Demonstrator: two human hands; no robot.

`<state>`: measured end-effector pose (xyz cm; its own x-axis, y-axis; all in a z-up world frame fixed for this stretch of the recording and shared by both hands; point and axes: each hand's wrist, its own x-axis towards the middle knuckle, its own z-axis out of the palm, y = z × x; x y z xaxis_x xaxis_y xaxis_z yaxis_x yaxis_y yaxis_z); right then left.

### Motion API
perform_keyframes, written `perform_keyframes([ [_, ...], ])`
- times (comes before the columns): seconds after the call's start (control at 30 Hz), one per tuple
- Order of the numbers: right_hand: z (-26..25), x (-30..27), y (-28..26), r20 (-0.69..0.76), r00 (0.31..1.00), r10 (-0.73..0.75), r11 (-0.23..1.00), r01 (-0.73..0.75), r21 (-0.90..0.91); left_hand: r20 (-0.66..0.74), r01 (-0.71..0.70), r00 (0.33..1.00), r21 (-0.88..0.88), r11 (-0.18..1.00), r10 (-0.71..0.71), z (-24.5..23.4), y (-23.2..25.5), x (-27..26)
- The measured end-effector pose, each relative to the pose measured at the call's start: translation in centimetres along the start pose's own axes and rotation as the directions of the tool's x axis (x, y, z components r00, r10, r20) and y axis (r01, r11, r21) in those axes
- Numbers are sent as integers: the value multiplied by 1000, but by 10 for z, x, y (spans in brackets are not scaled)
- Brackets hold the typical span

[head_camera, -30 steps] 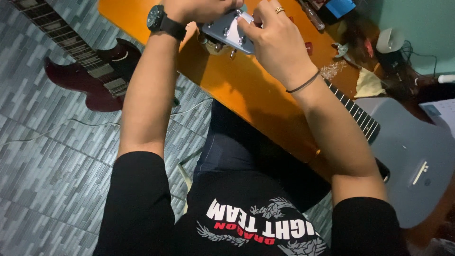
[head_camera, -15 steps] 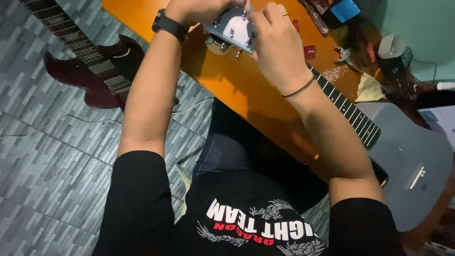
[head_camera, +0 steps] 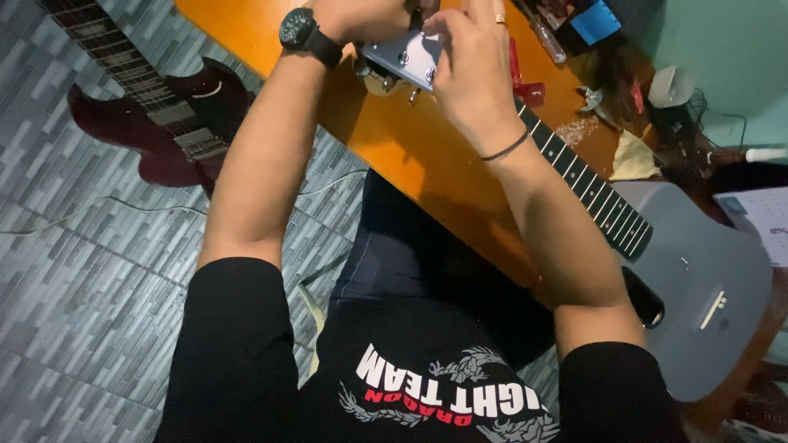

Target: The person is changing the strings on a grey electric guitar. They use a red string winder to remove the old strings from the tuning pegs and then thread new strings through the bridge and onto the headstock, winding them onto the tuning pegs.

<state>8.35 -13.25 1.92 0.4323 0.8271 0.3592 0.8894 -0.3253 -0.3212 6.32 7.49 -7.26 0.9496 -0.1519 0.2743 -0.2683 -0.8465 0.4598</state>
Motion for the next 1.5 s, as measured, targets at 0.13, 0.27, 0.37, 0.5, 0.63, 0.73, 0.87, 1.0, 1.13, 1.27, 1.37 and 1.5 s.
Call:
perform_keyframes([
  [0.13, -4, 1, 8, -21, 997, -76, 997, 76, 13, 51, 83, 995, -52, 995, -80, -8, 14, -4],
  [0.27, -5, 4, 11, 16, 964, -267, 953, 266, -146, 53, 110, 992, 43, 993, -112, 7, 4, -2],
  [0.37, -6, 10, 10, 57, 933, -356, 857, 350, -378, 30, 133, 990, 69, 989, -135, 5, 6, -1],
  [0.5, -10, 18, 21, 141, 831, -538, 652, 517, -555, -21, 102, 995, 67, 993, -101, -1, 14, -3],
  [0.63, -15, 26, 29, 233, 755, -613, 519, 608, -601, -45, 106, 994, 101, 989, -102, 1, 12, -5],
  [0.73, -14, 24, 26, 216, 798, -562, 645, 587, -490, -32, 146, 988, -56, 988, -148, -9, 19, -11],
  [0.87, -2, 20, 28, 82, 871, -485, 824, 486, -290, -52, 172, 982, -181, 968, -184, -29, 26, -24],
  [1.0, -3, 20, 23, 25, 912, -409, 899, 407, -160, -58, 171, 981, -168, 971, -182, -26, 15, -24],
  [1.13, -9, 19, 11, 23, 943, -333, 939, 333, -81, -112, 115, 985, -128, 985, -130, -11, 6, -21],
  [1.27, -4, 17, 22, -6, 936, -352, 933, 350, -79, -117, 177, 973, -181, 967, -200, 7, -1, -13],
  [1.37, -5, 18, 23, -1, 930, -369, 927, 368, -78, -17, 232, 972, -113, 966, -235, 15, -11, -12],
  [1.5, -18, 14, 17, 26, 926, -376, 925, 376, -53, -40, 225, 973, -75, 972, -228, 16, -16, -11],
])
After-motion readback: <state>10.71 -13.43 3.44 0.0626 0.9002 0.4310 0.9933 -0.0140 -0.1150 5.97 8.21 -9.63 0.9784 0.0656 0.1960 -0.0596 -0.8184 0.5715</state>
